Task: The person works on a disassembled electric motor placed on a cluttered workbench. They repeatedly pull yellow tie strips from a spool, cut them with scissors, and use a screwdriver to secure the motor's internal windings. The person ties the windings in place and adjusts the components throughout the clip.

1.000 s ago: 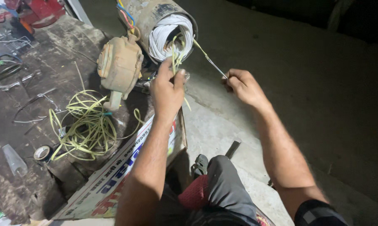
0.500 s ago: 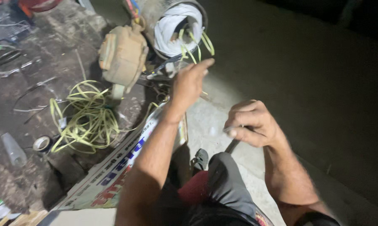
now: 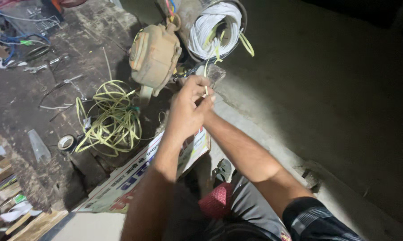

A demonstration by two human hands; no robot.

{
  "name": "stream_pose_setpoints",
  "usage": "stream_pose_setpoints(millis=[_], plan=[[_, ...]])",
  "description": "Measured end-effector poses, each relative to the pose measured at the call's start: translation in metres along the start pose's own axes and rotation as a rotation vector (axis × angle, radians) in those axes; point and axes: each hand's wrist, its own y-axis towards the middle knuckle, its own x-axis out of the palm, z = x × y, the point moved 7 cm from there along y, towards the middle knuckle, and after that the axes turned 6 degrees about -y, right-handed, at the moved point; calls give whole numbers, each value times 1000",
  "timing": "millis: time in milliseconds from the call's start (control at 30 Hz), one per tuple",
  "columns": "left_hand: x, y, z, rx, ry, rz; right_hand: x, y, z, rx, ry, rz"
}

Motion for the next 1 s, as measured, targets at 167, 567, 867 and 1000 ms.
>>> stream_pose_setpoints(millis=[167,567,867,1000], plan=[[2,-11,31,246,411,91,-44,-6,-36,35,-381,149],[21,42,67,441,843,256,-176,13,-191,-95,-678,512],[43,61,68,358,1036,139,-181,15,-159,-146,168,330],[61,60,69,564,902,68,-178,3,-161,-134,272,282]])
